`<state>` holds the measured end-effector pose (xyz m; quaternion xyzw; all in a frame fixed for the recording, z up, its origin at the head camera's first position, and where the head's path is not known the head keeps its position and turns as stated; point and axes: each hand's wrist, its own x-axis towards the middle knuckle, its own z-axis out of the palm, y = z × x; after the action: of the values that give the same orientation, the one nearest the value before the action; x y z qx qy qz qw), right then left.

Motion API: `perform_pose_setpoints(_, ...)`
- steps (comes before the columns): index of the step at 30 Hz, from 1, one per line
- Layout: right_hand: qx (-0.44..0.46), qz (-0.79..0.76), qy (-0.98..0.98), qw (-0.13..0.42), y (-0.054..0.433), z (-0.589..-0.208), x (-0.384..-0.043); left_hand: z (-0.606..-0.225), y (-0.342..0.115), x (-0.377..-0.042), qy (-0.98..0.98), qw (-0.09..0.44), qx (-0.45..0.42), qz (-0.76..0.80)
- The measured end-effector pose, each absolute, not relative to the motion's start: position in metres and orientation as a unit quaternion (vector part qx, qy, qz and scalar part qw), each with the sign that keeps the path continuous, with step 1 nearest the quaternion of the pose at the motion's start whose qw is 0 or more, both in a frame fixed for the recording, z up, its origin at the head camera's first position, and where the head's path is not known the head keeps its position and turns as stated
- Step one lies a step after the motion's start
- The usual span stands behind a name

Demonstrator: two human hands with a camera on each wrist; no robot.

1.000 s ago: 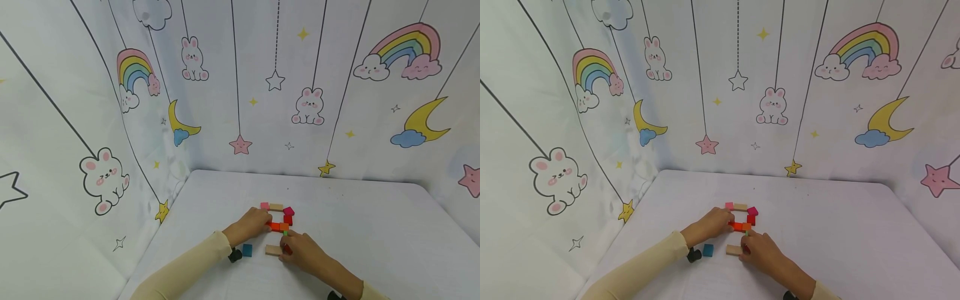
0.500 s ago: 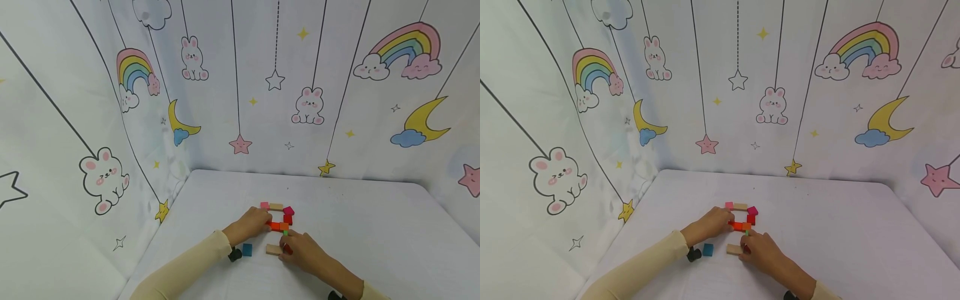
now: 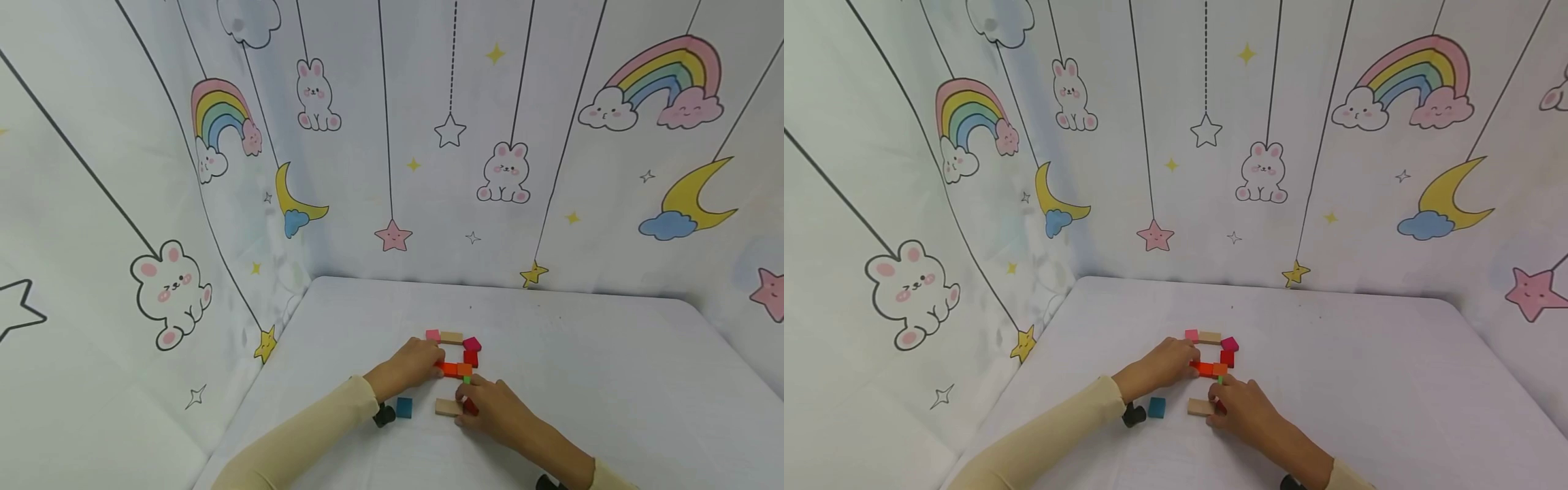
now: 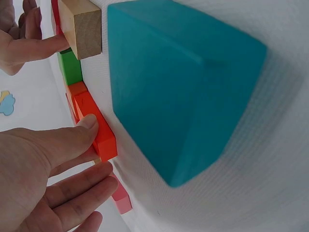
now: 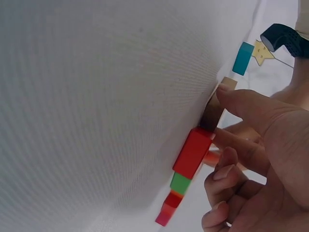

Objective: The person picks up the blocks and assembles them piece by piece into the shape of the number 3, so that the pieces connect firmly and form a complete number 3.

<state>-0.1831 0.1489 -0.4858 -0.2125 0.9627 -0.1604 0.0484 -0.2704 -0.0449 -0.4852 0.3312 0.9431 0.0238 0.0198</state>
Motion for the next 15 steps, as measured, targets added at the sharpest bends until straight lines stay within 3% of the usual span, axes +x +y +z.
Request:
perform_pose_setpoints(10,-0.2,-0.164,0.964,0.062,0.1471,-0.487,-0.185,-0.4834,-0.046,-0.2678,0.943,0.016,0.332,0.024)
perform_pose_setpoints(15,-0.211,-0.155,0.964,0.043,0.146,-0.4851,-0.1842,-0.4833,-0.0445,-0.2692,0.942,0.016,0.334,0.017)
